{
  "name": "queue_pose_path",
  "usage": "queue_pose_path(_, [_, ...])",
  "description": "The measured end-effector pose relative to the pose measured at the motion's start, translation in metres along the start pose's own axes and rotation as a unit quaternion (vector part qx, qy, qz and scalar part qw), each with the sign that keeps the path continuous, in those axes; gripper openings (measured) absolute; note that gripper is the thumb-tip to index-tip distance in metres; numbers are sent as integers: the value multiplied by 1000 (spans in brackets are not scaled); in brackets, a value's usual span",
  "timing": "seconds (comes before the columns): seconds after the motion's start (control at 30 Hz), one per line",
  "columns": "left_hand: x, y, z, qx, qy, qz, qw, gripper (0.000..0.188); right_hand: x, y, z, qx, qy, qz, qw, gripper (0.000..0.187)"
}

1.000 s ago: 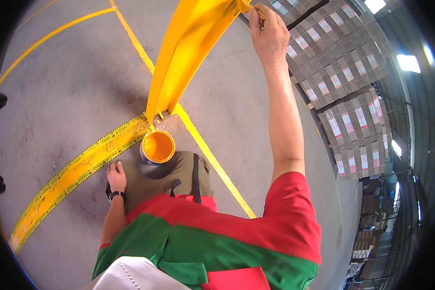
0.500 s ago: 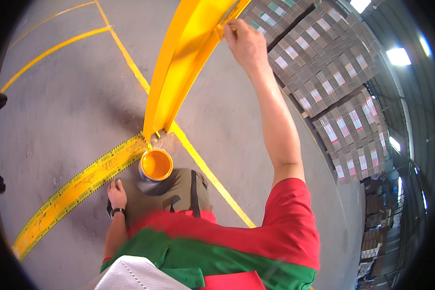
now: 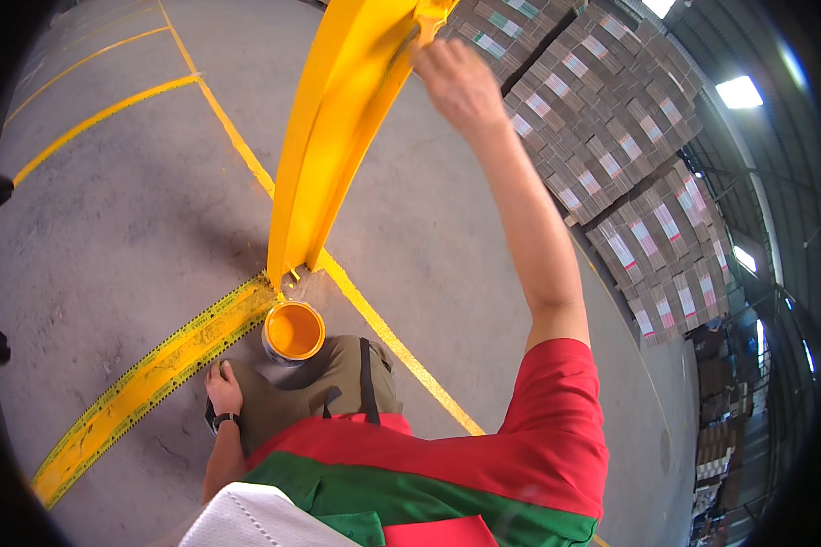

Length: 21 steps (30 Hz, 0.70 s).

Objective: The person kneels on the floor and uses a paintbrush to apply yellow paint to a vertical metal beam. They repeatedly dip the brush into a small yellow paint can and stroke the beam's surface, working along its length and edges.

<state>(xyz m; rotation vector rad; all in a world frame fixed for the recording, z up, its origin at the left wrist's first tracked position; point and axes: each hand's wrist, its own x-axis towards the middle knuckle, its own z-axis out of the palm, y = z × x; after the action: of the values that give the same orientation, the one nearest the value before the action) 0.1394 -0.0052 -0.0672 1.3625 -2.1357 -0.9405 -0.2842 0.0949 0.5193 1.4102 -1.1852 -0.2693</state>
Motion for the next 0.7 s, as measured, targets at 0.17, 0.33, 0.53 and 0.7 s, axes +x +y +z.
queue_pose_path(0.17, [0, 1, 1, 7, 2, 4, 1000, 41, -19, -49, -1, 121, 13, 88, 989, 28])
queue_pose_path(0.33, [1, 0, 0, 0, 1, 11, 1000, 41, 10, -13, -5, 72, 164, 164, 970, 17])
queue_pose_path(0.53, [0, -1, 1, -3, 2, 11, 1000, 42, 14, -56, 15, -33, 23, 173, 984, 14])
queue_pose_path(0.7, [1, -1, 1, 5, 11, 13, 1000, 43, -3, -85, 12, 37, 52, 186, 980, 9])
